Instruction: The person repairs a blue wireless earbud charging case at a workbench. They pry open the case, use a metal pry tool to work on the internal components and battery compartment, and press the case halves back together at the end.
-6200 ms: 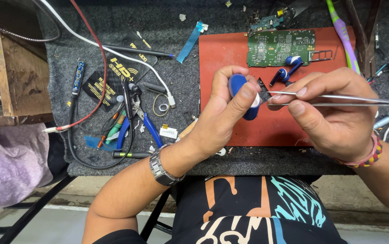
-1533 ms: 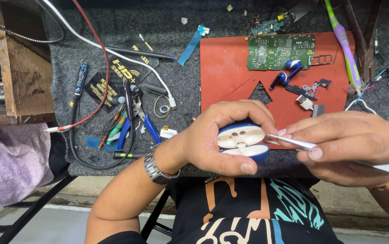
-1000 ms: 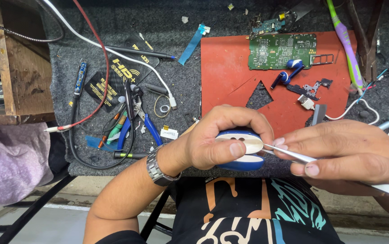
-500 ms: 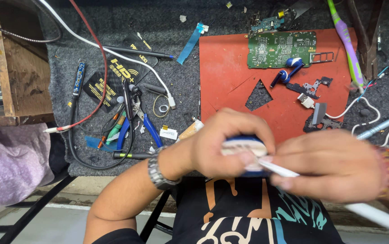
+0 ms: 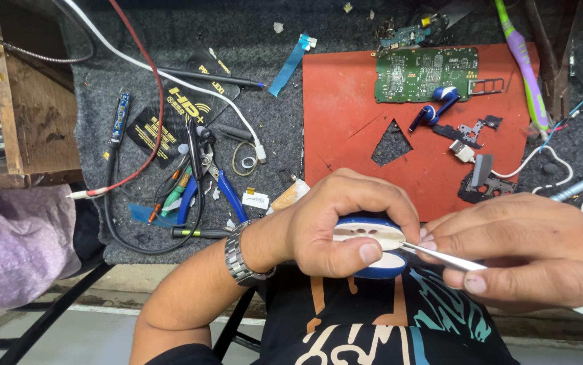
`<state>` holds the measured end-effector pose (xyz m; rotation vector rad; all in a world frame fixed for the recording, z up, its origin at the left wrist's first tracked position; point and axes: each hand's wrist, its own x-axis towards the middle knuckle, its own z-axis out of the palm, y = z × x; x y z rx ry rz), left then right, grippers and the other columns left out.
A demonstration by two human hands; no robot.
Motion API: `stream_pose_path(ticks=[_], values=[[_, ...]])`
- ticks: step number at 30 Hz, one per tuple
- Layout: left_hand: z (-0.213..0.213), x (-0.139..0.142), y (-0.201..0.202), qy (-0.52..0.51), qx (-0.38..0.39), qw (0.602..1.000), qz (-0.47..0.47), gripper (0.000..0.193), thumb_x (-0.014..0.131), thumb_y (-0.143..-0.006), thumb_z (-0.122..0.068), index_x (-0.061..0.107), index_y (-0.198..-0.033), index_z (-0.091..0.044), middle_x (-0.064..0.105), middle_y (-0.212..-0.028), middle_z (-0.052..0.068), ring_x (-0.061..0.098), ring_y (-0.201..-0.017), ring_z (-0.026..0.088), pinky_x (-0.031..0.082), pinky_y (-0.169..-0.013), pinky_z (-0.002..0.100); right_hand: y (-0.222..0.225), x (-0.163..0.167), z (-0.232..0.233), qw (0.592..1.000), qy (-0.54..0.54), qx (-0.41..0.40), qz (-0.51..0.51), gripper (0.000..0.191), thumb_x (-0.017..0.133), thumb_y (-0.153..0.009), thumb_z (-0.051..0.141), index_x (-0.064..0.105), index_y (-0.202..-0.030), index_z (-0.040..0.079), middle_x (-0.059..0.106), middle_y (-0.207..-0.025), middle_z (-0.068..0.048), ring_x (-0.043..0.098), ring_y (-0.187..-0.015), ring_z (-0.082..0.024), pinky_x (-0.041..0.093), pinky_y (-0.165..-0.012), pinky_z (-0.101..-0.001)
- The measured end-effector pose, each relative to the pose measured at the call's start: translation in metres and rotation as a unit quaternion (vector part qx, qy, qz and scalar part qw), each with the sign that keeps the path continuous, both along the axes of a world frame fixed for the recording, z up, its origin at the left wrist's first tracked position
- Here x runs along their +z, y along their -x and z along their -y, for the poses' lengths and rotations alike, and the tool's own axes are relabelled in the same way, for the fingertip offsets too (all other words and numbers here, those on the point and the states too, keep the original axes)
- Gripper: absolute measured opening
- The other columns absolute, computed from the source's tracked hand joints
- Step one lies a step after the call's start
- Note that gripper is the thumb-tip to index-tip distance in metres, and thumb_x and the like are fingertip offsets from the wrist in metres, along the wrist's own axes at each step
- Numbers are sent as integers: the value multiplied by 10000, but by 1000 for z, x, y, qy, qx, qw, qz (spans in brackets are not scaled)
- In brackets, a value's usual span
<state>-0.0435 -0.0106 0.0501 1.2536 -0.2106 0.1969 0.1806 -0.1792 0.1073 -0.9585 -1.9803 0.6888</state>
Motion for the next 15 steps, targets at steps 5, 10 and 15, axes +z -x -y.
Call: stream_pose_path(ticks=[5,10,15], values=[[1,-1,-1,8,-7,1000,-8,357,588,-1008,-327,684,-1136,-8,733,-1091,97,709,-967,178,556,-894,265,2,-3,7,999,26,-11,20,232,748,-895,144,670,-1080,29,730,-1087,-131,777,-1004,-334,653,-836,-462],[3,-2,-2,18,-15,1000,-11,359,580,-1021,-326,684,-1139,-4,734,-1096,101,708,-974,179,554,-898,267,1,-3,11,995,98,-16,-8,272,765,-865,153,686,-1079,3,753,-1075,-124,797,-996,-333,666,-806,-455],[3,-2,0,27,-15,999,-13,360,567,-1035,-321,681,-1146,2,734,-1097,103,703,-978,177,549,-908,266,-1,-1,7,1000,11,-4,11,233,733,-901,123,672,-1121,79,727,-1101,-128,774,-1012,-338,652,-827,-488]])
